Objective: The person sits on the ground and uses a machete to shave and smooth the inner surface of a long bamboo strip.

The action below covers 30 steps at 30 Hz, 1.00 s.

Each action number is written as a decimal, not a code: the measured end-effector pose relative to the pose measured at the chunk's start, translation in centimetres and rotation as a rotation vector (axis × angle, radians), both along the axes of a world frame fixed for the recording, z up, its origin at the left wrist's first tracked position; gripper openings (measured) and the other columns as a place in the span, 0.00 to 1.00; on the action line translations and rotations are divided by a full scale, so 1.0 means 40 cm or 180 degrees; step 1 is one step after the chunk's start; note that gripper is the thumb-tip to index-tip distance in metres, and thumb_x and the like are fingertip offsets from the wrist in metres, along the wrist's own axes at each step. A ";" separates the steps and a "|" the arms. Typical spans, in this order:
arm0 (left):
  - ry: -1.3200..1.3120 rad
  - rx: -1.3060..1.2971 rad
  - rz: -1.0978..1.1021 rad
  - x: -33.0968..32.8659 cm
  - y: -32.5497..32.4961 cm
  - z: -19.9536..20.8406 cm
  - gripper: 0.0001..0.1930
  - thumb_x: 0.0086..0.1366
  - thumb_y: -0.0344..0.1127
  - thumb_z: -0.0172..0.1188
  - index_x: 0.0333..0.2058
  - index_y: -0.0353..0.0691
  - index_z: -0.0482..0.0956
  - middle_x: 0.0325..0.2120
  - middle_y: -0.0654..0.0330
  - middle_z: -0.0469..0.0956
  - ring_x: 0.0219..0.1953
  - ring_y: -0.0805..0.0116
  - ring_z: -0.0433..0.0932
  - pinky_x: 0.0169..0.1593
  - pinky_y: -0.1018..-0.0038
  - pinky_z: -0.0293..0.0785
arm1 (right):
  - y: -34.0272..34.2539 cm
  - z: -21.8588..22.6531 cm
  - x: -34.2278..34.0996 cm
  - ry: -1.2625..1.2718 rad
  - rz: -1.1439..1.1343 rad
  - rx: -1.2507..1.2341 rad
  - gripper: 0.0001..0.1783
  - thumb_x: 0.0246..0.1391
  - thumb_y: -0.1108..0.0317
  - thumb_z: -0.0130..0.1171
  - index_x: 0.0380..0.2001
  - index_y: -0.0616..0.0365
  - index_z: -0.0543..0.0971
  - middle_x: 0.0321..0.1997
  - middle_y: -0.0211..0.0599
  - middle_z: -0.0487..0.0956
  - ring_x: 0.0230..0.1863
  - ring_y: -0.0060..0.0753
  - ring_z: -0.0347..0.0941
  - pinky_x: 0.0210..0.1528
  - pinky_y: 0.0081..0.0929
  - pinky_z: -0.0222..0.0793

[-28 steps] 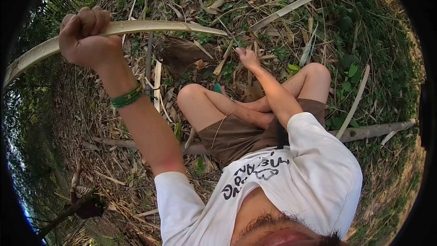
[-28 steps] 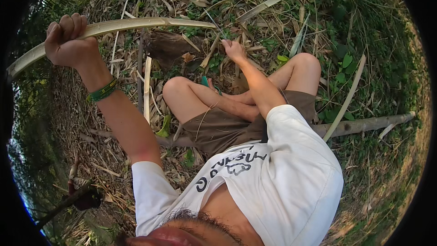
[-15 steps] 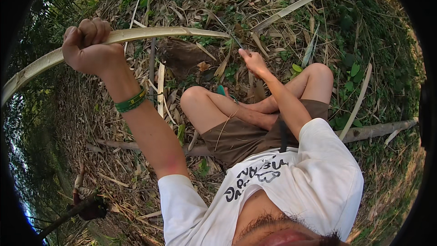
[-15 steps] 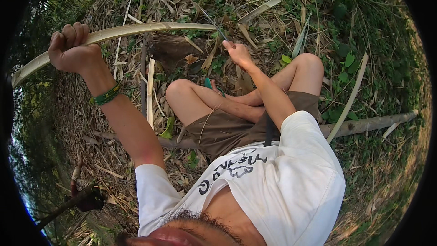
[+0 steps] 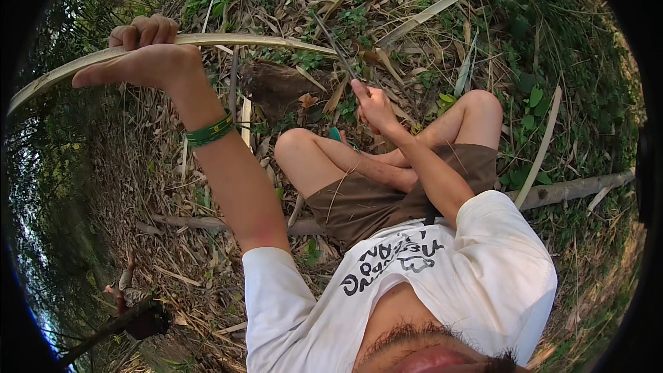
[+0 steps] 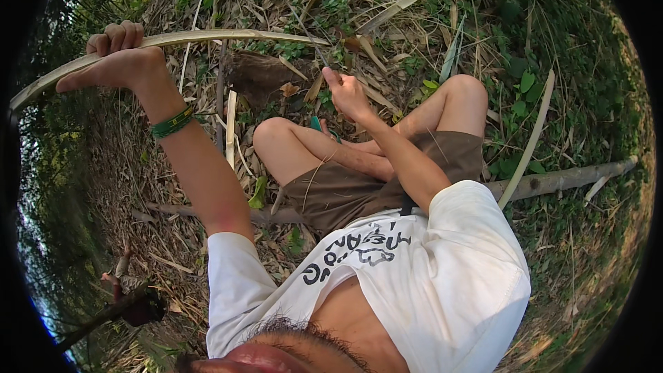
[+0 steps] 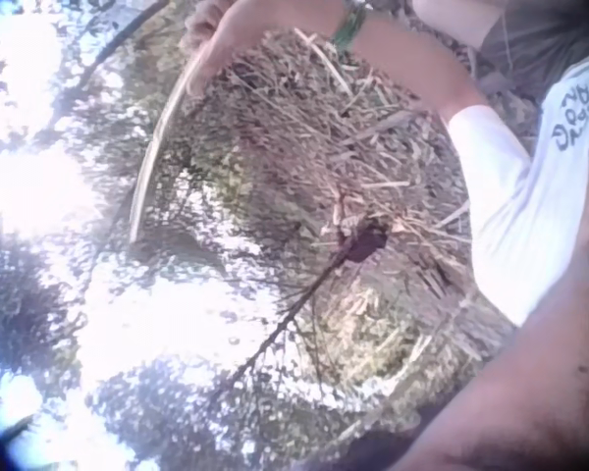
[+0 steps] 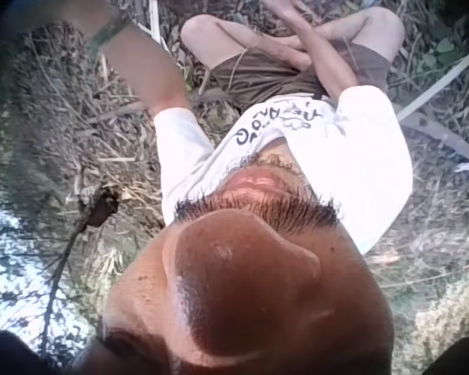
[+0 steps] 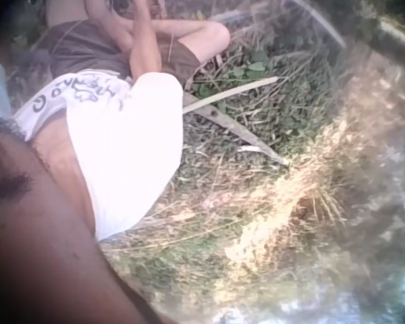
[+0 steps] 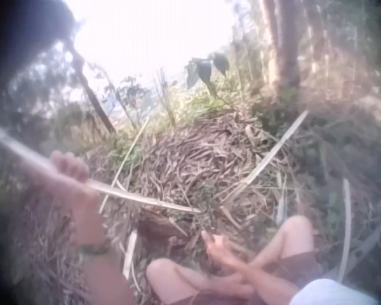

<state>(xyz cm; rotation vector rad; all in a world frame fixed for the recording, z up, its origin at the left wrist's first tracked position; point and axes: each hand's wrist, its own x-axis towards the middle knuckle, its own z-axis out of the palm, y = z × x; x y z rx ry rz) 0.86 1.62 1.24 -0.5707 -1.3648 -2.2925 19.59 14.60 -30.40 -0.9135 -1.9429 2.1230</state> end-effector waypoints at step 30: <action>0.0244 -0.0290 0.0032 0.060 0.024 -0.010 0.43 0.49 0.87 0.13 0.18 0.47 0.48 0.10 0.66 0.45 0.16 0.74 0.39 0.22 0.77 0.36 | -0.003 -0.202 -0.059 0.0236 0.0096 0.1211 0.39 0.59 0.32 0.47 0.19 0.63 0.75 0.16 0.38 0.72 0.20 0.35 0.69 0.28 0.40 0.65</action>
